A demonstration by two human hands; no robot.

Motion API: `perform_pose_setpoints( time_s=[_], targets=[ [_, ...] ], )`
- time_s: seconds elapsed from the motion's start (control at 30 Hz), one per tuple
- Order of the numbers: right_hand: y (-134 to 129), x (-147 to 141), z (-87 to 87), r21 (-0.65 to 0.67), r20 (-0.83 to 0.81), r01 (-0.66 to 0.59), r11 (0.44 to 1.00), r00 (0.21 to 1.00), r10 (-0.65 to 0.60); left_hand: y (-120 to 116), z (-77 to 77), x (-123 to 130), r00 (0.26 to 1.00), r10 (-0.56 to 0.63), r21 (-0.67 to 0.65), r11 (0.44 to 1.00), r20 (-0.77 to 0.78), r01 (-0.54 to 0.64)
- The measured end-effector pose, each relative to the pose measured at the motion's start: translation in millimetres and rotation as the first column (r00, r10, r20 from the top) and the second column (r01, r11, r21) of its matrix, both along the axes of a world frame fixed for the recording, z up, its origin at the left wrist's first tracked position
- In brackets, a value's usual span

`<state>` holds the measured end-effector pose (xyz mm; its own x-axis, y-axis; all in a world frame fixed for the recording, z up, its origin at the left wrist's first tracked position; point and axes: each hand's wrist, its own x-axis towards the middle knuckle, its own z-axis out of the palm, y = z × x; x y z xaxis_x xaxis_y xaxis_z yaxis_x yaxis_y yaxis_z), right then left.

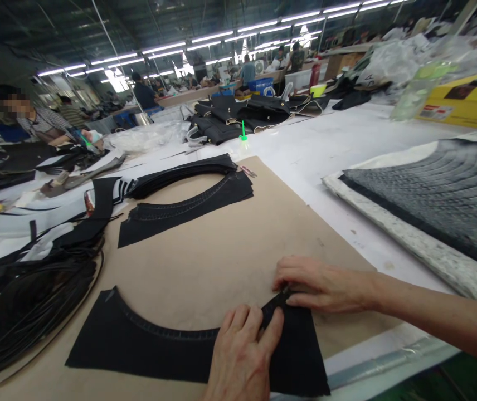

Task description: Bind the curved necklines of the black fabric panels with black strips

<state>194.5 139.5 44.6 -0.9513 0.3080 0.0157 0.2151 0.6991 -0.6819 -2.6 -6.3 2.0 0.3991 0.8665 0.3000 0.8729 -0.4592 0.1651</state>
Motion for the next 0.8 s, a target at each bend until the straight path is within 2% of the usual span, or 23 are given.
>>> perform_pose_setpoints(
  time_s=[0.1, 0.2, 0.4, 0.47, 0.57, 0.7, 0.8],
  targets=[
    [-5, -2, 1.0, 0.106, 0.042, -0.010, 0.994, 0.999, 0.005, -4, 1.0, -4, 1.000, -0.015, 0.058, 0.998, -0.011, 0.016],
    [-18, -5, 0.3, 0.133, 0.073, 0.047, 0.990, 0.996, -0.057, -6, 2.6, -16, 0.998, -0.056, 0.125, 0.991, 0.006, 0.055],
    [-60, -12, -2.3, 0.059, 0.145, 0.231, 0.971, 0.961, -0.237, -3, 18.3, -45, 0.997, -0.069, 0.028, 0.997, 0.041, 0.068],
    [-73, -15, -2.9, 0.057, 0.177, 0.300, 0.952, 0.936, -0.306, -6, 22.6, -43, 0.995, -0.069, 0.052, 0.996, 0.078, 0.065],
    [-85, -17, -4.1, 0.080, 0.203, 0.352, 0.933, 0.910, -0.361, -18, 20.3, -28, 0.986, -0.067, 0.194, 0.980, 0.155, 0.036],
    [-86, -16, -7.7, 0.140, 0.201, 0.296, 0.945, 0.926, -0.320, -33, 8.5, -9, 0.992, 0.010, 0.340, 0.939, 0.123, -0.052],
    [-84, -15, -9.4, 0.091, 0.214, 0.300, 0.950, 0.925, -0.313, -39, 4.8, -7, 0.997, 0.039, 0.360, 0.931, 0.063, -0.060]
  ],
)
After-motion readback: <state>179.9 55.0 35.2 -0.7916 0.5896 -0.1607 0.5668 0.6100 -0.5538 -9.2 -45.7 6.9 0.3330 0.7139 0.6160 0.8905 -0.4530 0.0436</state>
